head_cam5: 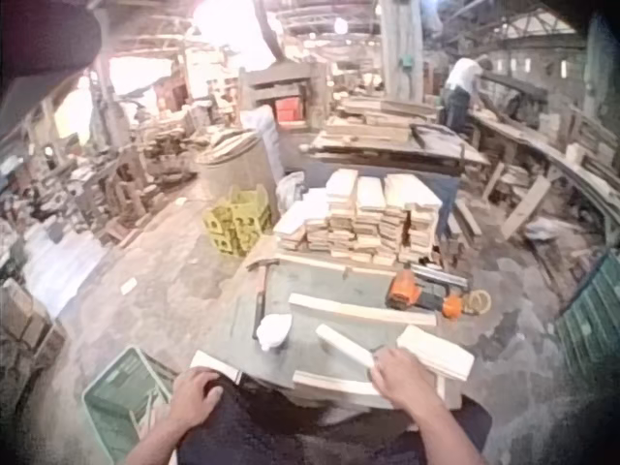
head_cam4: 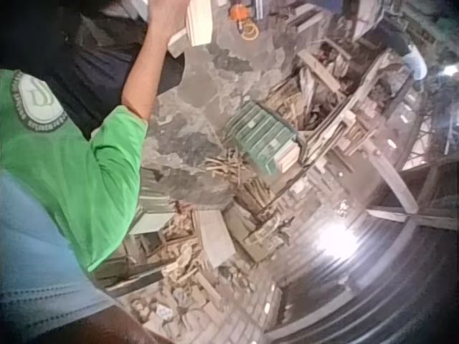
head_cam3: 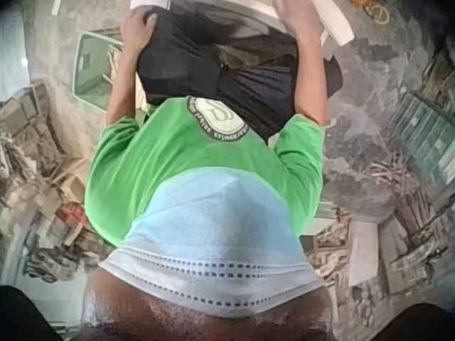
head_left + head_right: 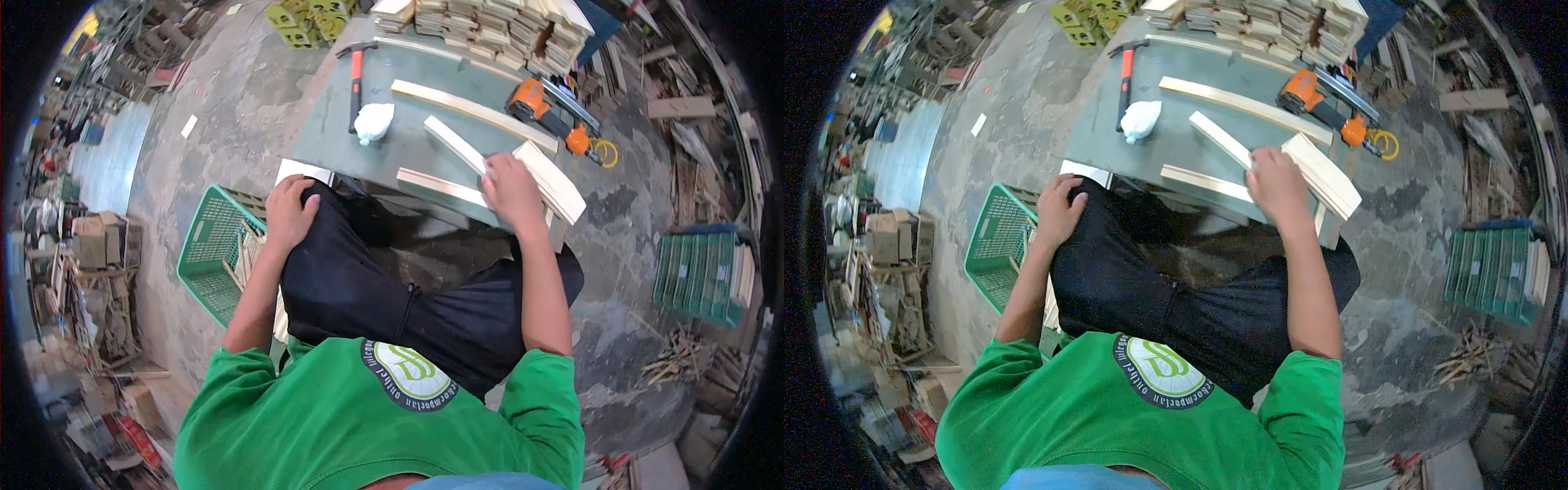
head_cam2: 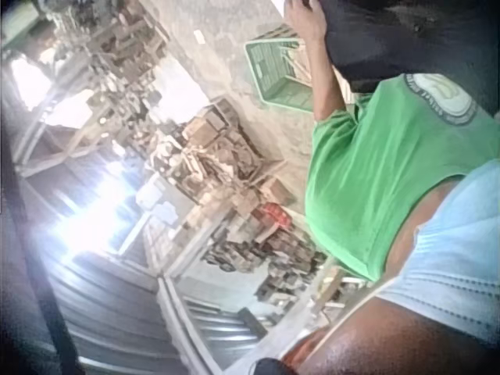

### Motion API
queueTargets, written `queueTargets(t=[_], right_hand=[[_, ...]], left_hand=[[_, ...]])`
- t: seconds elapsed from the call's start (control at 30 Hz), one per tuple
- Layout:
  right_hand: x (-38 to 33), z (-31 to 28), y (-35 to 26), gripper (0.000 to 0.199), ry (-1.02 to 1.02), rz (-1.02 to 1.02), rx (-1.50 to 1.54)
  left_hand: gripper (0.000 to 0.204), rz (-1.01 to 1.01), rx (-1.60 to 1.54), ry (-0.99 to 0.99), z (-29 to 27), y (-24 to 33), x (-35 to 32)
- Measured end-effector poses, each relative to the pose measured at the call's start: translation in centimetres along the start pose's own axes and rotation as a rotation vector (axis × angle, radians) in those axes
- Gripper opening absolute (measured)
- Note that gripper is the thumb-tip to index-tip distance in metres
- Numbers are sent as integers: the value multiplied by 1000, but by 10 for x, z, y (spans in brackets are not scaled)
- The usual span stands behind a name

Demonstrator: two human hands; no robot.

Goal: Assembling a small wooden box by gluing and nailing wooden slats together.

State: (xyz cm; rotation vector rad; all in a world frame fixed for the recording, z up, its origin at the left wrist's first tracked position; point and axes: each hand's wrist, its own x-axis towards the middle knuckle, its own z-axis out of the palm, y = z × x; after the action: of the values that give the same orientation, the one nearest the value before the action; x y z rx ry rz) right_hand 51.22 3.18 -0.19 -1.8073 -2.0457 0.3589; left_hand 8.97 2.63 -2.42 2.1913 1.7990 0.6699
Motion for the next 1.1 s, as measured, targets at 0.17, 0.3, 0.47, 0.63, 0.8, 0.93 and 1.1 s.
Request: queueTargets(t=[0.17, 0.3, 0.47, 0.63, 0.8, 0.93, 1.1], right_hand=[[12, 9, -1, 26, -53, 32, -15], [37, -2, -10, 26, -23, 36, -39], [55, -3, -24, 22, -65, 25, -50], [40, 18, -5, 25, -108, 61, -134], [33, 20, 3, 25, -64, 42, -89], [38, 24, 0, 25, -37, 14, -122], [33, 24, -19, 29, -61, 4, -234]], left_hand=[[22, 56, 223, -142, 14, 35, 14], [21, 174, -9, -184, 31, 47, 29], [20, 641, -165, 34, 71, 105, 49], [10, 674, 13, -100, 102, 118, 62], [9, 538, -206, -155, 63, 76, 62], [14, 223, -331, 79, 38, 16, 70], [19, -84, -169, 339, 34, -18, 86]])
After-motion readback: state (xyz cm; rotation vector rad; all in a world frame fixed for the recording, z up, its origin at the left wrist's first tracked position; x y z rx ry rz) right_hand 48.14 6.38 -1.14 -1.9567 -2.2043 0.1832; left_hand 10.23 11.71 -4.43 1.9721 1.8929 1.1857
